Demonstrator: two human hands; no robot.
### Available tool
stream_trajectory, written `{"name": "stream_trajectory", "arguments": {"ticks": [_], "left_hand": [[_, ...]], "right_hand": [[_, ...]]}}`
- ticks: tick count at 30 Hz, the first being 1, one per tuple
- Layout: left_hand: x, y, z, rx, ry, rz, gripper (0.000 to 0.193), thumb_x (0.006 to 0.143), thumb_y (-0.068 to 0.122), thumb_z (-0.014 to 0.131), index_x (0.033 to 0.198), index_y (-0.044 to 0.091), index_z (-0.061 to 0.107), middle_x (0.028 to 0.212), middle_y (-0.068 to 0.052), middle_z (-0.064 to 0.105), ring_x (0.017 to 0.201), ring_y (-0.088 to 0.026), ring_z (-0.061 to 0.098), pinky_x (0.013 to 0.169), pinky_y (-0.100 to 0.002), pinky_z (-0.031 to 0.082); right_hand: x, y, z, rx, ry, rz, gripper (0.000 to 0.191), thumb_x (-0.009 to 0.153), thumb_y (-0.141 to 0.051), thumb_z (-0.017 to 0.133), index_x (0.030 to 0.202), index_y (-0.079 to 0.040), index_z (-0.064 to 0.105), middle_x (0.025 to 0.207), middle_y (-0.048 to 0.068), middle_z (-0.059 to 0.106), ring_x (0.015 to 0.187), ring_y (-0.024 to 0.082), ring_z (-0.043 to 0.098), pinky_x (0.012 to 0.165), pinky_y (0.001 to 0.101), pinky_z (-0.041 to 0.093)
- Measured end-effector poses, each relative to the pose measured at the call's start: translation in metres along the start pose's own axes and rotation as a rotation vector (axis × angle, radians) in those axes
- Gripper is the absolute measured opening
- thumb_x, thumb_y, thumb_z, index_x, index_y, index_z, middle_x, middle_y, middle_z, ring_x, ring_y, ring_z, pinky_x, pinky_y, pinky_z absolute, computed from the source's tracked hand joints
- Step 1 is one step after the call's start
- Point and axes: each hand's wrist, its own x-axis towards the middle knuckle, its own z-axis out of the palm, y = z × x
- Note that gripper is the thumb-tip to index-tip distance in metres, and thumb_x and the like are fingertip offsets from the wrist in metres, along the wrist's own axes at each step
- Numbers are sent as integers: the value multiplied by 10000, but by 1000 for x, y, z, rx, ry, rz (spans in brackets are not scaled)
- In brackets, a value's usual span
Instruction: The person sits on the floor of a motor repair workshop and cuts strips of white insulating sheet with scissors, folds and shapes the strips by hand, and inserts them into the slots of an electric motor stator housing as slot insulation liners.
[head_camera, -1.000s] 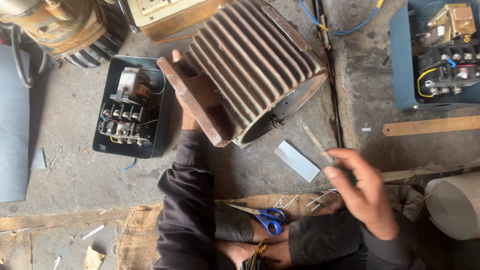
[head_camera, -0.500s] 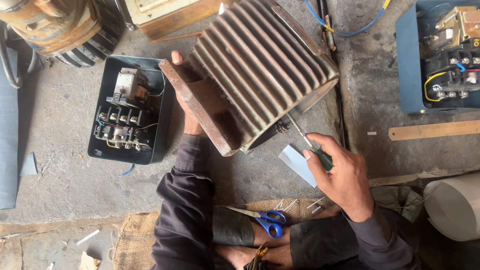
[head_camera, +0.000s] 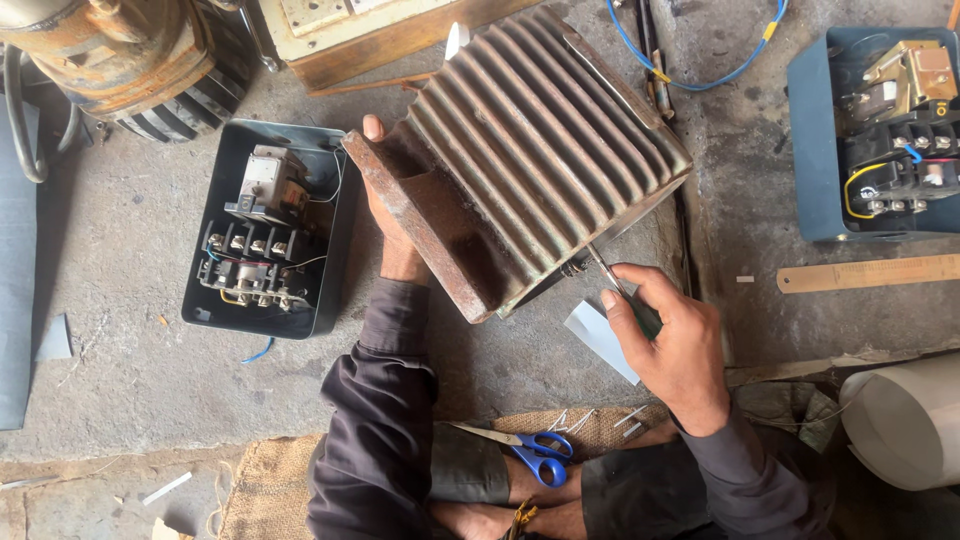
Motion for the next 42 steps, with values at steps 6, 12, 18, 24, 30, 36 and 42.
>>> {"name": "stream_trajectory", "arguments": {"ticks": [6, 12, 18, 24, 30, 36, 42], "left_hand": [[2, 0, -10, -29, 46, -77, 646, 1048, 554, 528, 1352, -13, 583, 1303, -192, 640, 1209, -311, 621, 1094, -467, 504], [3, -3, -5, -33, 99, -43, 575, 1055, 513, 481, 1304, 10, 606, 1244, -151, 664, 1161, -268, 619, 1047, -424, 504], [-29, 34, 80, 938, 240, 574, 590, 1165, 528, 381, 1130, 14, 667, 1046, -102, 640, 1091, -217, 603, 1046, -347, 463], [-41, 52, 199, 1957, -16, 807, 391, 1152, 448, 480, 1210, 93, 635, 1195, -124, 621, 1159, -283, 607, 1011, -437, 509], [59, -1, 236, 2380, -239, 615, 566, 967, 623, 525, 1105, 112, 724, 891, -195, 718, 775, -397, 702, 608, -546, 521], [75, -9, 215, 2331, -144, 190, 562, 979, 626, 498, 841, 162, 783, 619, -101, 702, 591, -304, 717, 644, -457, 555], [75, -9, 206, 2295, -152, 408, 465, 937, 565, 599, 829, 168, 816, 604, -101, 707, 567, -289, 708, 611, -451, 559]], "right_hand": [[-1, 9, 2, 156, -34, 49, 250, 968, -153, 704, 1176, -14, 697, 865, 96, 755, 771, 99, 717, 618, 263, 511], [5, 17, 5, 503, -180, 393, 256, 1032, -184, 672, 1193, -12, 774, 729, -11, 505, 631, 58, 423, 539, 242, 339], [22, 5, 6, 274, -150, 127, 258, 998, -227, 664, 1140, -24, 736, 733, -25, 625, 668, 1, 492, 555, 219, 415], [20, -1, -8, 154, -277, 175, 325, 979, -262, 664, 1250, -87, 708, 713, 59, 621, 595, 38, 484, 516, 261, 399], [19, 3, -10, 229, -275, 146, 331, 990, -270, 639, 1254, -84, 712, 741, 58, 676, 546, 76, 434, 487, 304, 372], [19, 3, 8, 163, -62, -14, 299, 1013, -285, 639, 1100, -10, 720, 756, 82, 697, 564, 76, 563, 500, 301, 416], [24, 13, 9, 275, -209, 124, 286, 1022, -285, 639, 1036, -11, 720, 632, 39, 540, 531, 95, 458, 492, 294, 340]]}}
